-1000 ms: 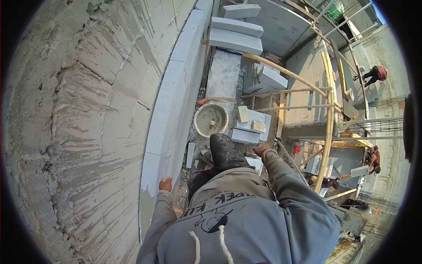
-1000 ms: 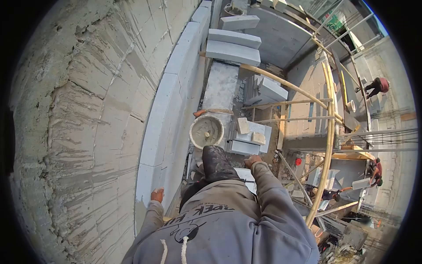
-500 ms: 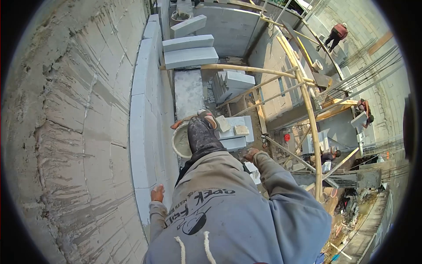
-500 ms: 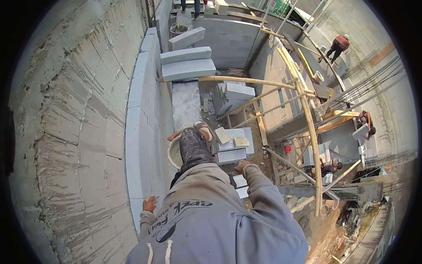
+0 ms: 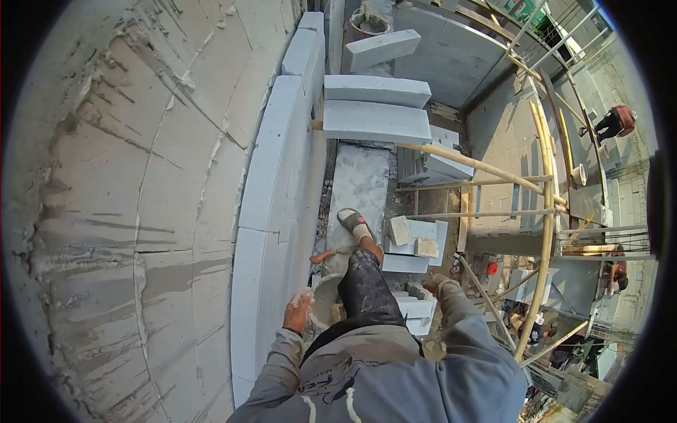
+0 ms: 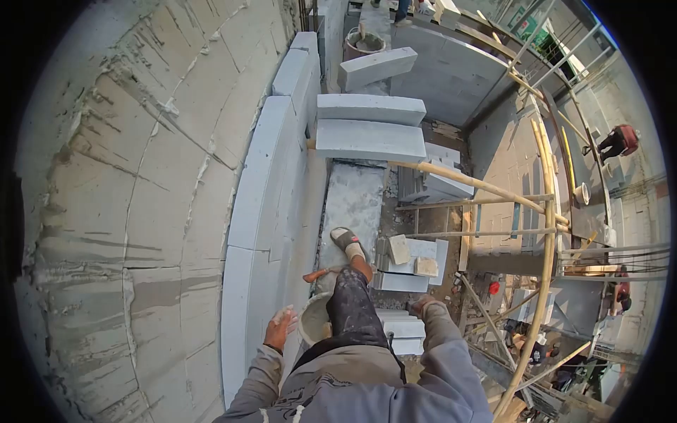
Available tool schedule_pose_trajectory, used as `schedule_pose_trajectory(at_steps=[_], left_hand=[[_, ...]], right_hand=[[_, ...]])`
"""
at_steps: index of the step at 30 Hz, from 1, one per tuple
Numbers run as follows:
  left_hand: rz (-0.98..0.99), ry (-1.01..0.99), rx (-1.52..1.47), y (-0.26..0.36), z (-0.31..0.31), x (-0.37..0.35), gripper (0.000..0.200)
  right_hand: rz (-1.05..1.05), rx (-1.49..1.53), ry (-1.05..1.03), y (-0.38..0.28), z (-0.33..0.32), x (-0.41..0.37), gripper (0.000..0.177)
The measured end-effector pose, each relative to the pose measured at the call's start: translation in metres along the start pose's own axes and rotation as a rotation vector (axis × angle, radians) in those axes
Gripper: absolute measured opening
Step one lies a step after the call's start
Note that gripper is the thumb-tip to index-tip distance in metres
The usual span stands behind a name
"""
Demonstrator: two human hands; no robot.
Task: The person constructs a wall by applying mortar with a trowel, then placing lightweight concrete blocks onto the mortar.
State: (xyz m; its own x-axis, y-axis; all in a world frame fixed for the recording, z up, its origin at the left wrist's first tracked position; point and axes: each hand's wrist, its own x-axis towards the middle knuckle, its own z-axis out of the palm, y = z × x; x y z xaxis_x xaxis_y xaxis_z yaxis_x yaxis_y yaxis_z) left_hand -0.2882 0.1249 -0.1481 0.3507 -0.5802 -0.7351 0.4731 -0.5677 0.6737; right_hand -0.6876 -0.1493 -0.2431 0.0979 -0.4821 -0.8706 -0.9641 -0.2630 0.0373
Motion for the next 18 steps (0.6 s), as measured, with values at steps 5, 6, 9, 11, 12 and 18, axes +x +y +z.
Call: schedule_pose_trajectory(at_steps=[5,6,9,11,12,18], left_hand=[[-0.182,-0.114,0.267,0.074,0.060,0.213,0.064],[-0.141,-0.105,0.326,0.078,0.063,0.271,0.065],[-0.128,0.063,0.213,0.110,0.071,0.459,0.086],[-0.118,0.126,0.069,0.156,0.097,0.547,0.090],[-0.110,0.149,0.106,0.169,0.107,0.589,0.092],[0.039,0.168,0.086,0.214,0.144,0.748,0.104]], right_hand=[[-0.072,1.222,0.090,-0.089,-0.116,0.169,0.052],[-0.030,1.229,0.064,-0.086,-0.116,0.203,0.052],[0.121,1.193,0.133,-0.079,-0.137,0.305,0.060],[0.208,1.380,0.134,-0.068,-0.160,0.367,0.076],[0.255,1.423,0.164,-0.068,-0.189,0.383,0.083],[0.288,1.573,0.590,-0.001,-0.303,0.535,0.098]])
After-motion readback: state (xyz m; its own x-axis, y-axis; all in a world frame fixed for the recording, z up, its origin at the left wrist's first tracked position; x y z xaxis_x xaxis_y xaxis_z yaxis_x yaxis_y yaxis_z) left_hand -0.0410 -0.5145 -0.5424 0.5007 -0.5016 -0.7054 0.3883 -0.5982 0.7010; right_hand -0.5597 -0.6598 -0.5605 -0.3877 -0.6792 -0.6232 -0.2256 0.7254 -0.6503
